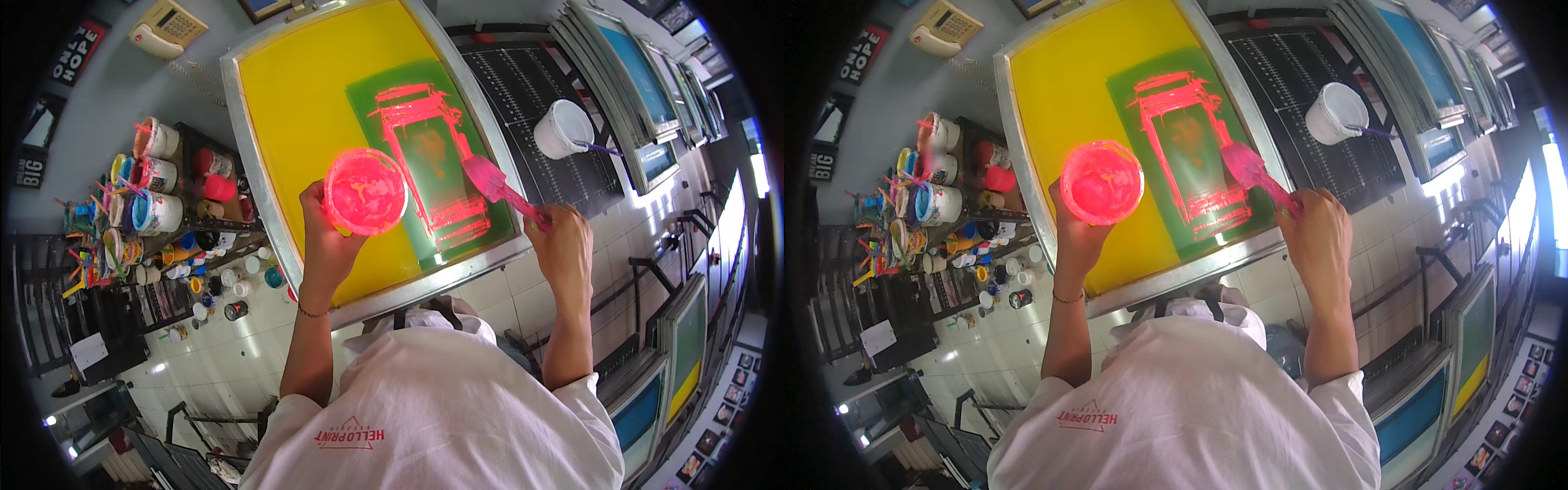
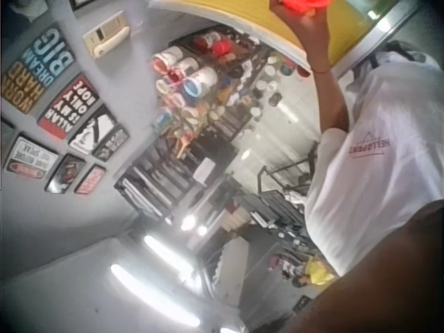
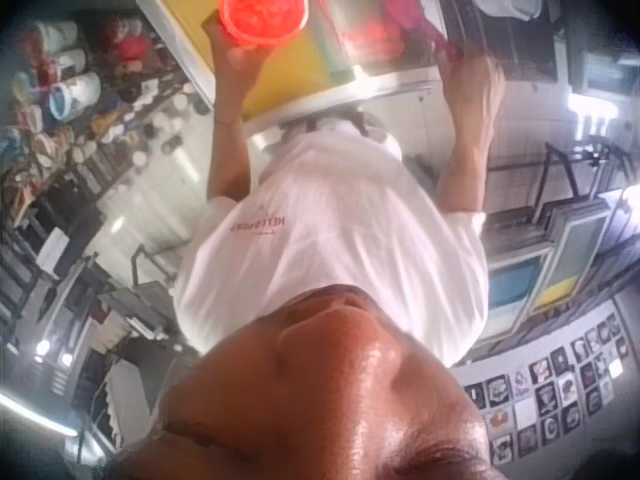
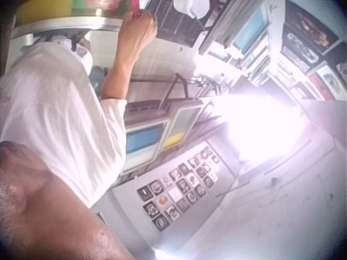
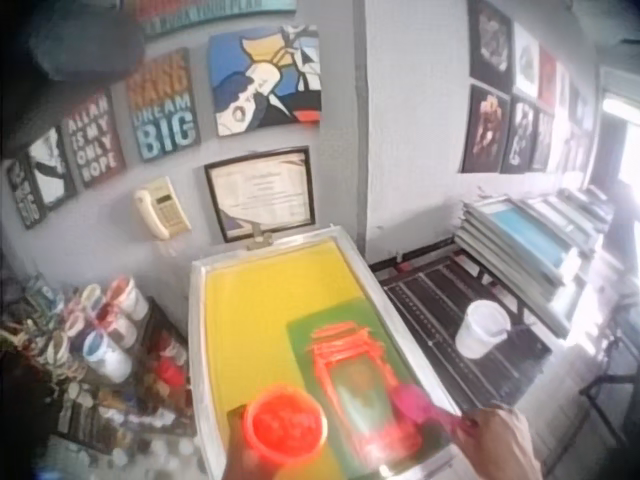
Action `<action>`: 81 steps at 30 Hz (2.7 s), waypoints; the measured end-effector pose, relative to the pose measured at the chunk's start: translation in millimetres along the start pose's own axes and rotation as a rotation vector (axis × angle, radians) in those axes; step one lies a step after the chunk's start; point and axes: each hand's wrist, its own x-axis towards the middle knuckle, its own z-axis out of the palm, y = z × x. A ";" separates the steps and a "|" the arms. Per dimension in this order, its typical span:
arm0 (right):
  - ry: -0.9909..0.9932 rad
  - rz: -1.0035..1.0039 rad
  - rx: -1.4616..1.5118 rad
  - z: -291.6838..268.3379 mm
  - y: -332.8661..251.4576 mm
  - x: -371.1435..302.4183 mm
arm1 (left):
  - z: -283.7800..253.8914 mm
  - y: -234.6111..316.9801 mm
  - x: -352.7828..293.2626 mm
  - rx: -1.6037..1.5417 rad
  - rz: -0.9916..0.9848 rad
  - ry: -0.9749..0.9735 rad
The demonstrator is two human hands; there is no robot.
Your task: The person applies ink to a printing screen using a spatula, moves the screen frame between stations, cleans their hands with a cloth, and stirs ink in containers.
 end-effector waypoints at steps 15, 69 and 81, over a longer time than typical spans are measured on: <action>0.059 -0.182 0.109 17.3 -15.2 127.6 | 9.9 -11.3 17.7 0.204 -0.073 0.090; -0.371 -0.508 -0.134 -72.8 73.6 81.0 | 0.1 -38.4 23.4 -0.922 -0.383 -0.156; -0.504 -0.723 0.055 -18.0 16.8 88.6 | -13.5 -33.6 2.7 -1.013 -0.412 -0.188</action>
